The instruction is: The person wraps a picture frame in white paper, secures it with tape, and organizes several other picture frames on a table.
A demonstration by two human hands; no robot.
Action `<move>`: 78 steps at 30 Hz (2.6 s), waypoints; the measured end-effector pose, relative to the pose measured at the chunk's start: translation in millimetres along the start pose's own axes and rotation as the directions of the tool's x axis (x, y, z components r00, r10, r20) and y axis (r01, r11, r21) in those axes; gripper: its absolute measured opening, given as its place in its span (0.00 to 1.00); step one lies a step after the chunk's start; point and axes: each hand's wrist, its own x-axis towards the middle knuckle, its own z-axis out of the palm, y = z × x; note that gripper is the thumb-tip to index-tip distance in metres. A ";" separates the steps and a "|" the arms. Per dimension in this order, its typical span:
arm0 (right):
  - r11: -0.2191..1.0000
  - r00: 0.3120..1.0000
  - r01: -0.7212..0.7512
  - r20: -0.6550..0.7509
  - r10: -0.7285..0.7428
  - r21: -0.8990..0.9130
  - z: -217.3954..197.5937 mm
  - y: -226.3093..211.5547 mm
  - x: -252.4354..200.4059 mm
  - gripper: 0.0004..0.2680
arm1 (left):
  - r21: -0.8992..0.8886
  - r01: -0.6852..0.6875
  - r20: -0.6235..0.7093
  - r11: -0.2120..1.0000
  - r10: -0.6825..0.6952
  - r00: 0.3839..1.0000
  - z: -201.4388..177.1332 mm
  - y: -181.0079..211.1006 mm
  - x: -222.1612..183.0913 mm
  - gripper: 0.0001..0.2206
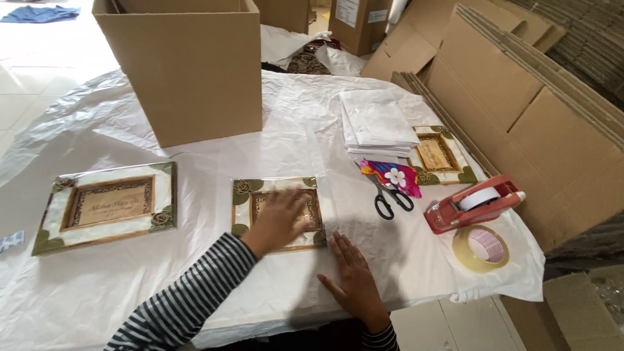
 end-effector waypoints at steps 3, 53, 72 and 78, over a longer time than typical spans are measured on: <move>0.998 0.998 0.050 -0.035 -0.052 -0.031 4.4 5.5 0.5 0.30 | 0.066 0.166 -0.371 0.984 -0.131 0.920 -23.2 -50.7 -22.6 0.23; 1.000 0.985 0.025 -0.172 -0.025 -0.003 14.0 3.3 6.0 0.26 | -0.605 0.522 -0.121 0.602 -0.717 0.687 2.5 -127.3 16.6 0.37; 0.998 0.972 0.056 -0.228 -0.061 -0.026 33.6 25.2 7.3 0.28 | -0.527 0.565 -0.255 0.634 -0.753 0.607 -7.9 -222.2 69.6 0.23; 0.997 0.968 0.071 -0.238 -0.079 -0.044 42.0 36.2 7.9 0.27 | -0.516 0.506 -0.352 0.691 -0.709 0.611 8.5 -259.9 83.7 0.09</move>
